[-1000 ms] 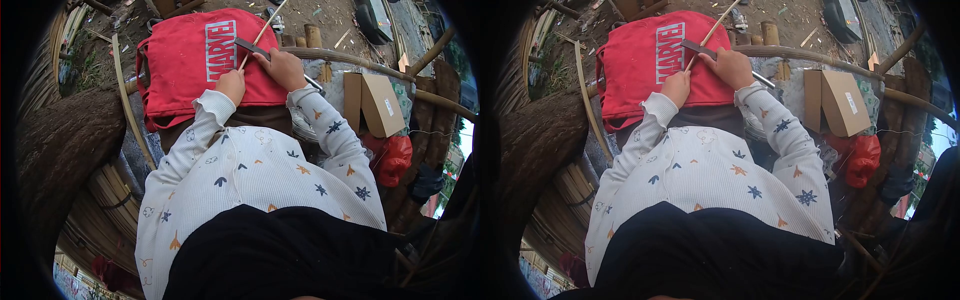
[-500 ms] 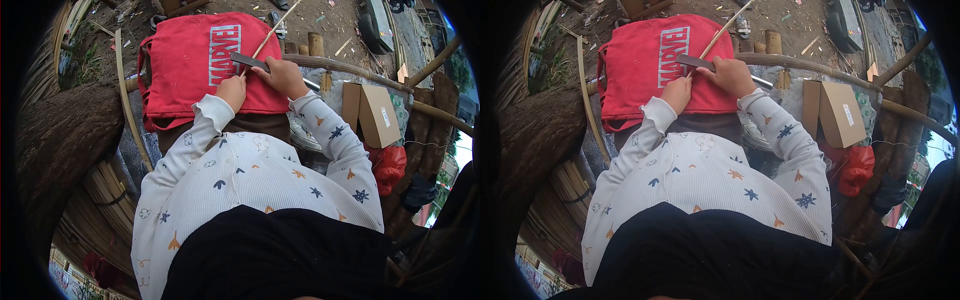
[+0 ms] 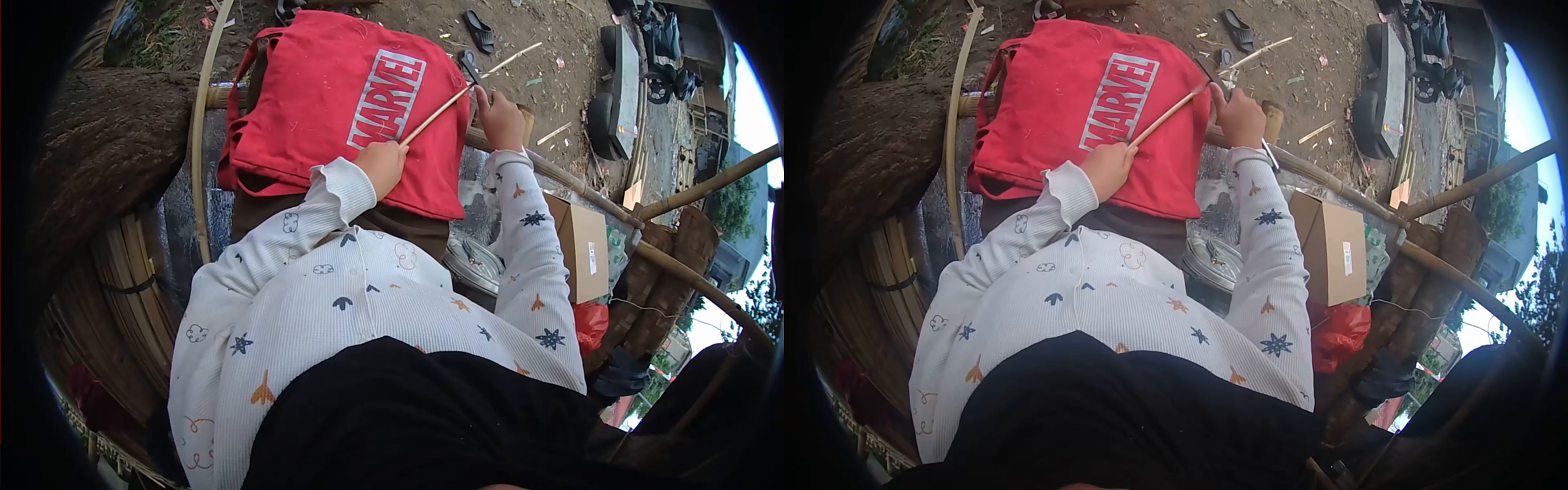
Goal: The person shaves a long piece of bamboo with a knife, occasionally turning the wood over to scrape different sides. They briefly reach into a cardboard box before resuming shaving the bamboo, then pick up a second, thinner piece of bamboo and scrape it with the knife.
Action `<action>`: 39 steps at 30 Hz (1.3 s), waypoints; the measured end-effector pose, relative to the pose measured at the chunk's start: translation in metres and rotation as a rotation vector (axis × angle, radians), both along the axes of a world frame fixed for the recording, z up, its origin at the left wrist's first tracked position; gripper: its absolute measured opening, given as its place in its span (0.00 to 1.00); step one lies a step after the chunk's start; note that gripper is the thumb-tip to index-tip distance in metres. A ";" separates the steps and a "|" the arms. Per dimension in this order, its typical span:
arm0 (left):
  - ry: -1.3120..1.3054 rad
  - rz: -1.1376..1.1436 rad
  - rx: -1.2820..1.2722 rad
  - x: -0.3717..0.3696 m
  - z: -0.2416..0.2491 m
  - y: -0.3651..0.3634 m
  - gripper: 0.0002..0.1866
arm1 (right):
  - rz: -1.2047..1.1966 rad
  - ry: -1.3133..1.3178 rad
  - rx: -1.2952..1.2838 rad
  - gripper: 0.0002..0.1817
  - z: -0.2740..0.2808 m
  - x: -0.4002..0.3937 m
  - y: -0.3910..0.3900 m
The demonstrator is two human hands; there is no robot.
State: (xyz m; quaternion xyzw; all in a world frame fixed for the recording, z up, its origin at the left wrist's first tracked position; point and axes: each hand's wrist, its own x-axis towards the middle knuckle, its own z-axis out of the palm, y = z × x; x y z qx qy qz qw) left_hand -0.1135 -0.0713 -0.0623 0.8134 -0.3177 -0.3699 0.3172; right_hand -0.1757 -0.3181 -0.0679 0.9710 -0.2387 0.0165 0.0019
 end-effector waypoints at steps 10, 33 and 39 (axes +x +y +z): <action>0.107 -0.001 -0.040 0.006 -0.004 0.003 0.21 | 0.320 0.039 0.118 0.33 -0.002 0.005 -0.019; 0.265 0.001 -0.079 0.015 -0.008 0.003 0.22 | 0.594 0.008 0.233 0.36 -0.012 0.027 -0.081; 0.368 0.012 0.013 0.022 0.013 -0.003 0.23 | -0.237 0.180 -0.051 0.34 -0.041 0.035 -0.135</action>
